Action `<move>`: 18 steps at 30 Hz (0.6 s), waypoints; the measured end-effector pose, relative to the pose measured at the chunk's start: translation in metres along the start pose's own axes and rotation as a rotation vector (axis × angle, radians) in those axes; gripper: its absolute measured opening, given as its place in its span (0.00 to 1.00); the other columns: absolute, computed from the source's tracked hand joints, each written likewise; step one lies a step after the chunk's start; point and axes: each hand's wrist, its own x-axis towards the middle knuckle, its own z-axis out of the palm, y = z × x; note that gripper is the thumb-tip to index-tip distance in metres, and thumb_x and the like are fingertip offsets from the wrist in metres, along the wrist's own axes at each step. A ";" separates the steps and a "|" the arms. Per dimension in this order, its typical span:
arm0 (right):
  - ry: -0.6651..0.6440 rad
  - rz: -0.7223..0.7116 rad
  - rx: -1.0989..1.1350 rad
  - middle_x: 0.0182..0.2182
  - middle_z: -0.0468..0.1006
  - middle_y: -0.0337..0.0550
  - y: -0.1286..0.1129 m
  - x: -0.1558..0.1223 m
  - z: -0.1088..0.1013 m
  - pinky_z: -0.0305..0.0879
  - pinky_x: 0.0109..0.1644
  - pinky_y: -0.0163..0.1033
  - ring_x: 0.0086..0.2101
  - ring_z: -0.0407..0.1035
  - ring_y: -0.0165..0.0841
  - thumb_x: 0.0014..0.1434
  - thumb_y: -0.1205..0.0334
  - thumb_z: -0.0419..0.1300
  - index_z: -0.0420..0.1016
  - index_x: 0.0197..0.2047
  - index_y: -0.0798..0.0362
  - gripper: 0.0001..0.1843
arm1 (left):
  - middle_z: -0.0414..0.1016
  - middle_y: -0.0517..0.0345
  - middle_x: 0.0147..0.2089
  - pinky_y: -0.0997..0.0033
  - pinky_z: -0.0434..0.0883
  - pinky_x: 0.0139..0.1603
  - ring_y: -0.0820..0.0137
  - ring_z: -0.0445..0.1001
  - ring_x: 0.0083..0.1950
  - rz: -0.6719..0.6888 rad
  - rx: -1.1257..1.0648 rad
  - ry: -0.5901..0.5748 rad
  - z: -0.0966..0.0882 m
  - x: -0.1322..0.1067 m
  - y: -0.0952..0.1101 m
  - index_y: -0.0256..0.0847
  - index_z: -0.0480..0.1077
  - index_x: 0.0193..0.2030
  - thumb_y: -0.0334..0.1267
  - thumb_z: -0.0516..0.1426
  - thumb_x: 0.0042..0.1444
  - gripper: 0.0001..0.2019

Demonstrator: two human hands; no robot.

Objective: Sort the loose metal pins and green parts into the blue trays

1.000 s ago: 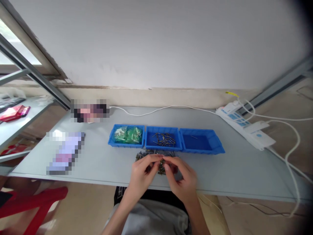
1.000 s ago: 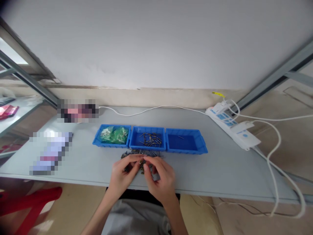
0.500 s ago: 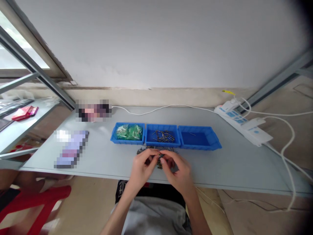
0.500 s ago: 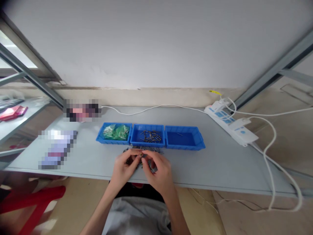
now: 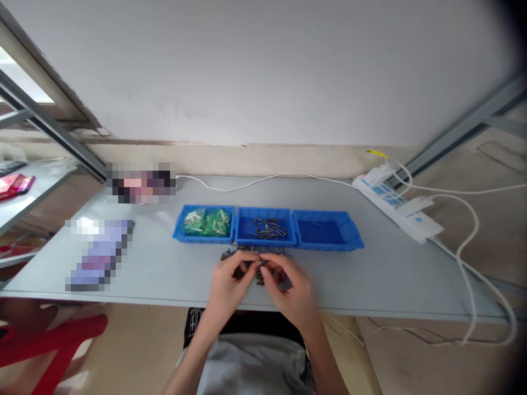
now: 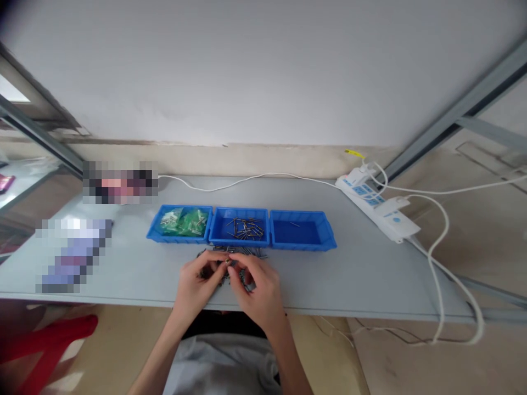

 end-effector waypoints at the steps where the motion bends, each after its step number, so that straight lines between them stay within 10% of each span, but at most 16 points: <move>1: 0.000 0.000 0.005 0.35 0.84 0.37 0.000 0.000 0.000 0.72 0.34 0.35 0.27 0.71 0.29 0.72 0.68 0.64 0.80 0.57 0.46 0.13 | 0.90 0.58 0.40 0.80 0.72 0.28 0.77 0.75 0.24 -0.001 -0.006 -0.002 0.000 0.000 0.001 0.43 0.81 0.41 0.28 0.64 0.64 0.06; 13: 0.036 -0.061 0.051 0.31 0.82 0.36 -0.002 0.005 0.000 0.70 0.31 0.35 0.26 0.70 0.29 0.71 0.70 0.68 0.80 0.48 0.47 0.08 | 0.91 0.55 0.47 0.79 0.74 0.30 0.76 0.78 0.28 -0.011 -0.038 -0.112 -0.002 0.001 0.004 0.43 0.81 0.43 0.27 0.63 0.67 0.07; 18: 0.179 -0.020 -0.069 0.31 0.83 0.36 -0.010 0.036 -0.008 0.71 0.31 0.34 0.25 0.69 0.28 0.71 0.69 0.67 0.81 0.49 0.47 0.07 | 0.88 0.54 0.49 0.78 0.72 0.29 0.78 0.74 0.27 -0.054 -0.056 0.097 -0.002 0.001 0.008 0.44 0.81 0.49 0.31 0.63 0.70 0.06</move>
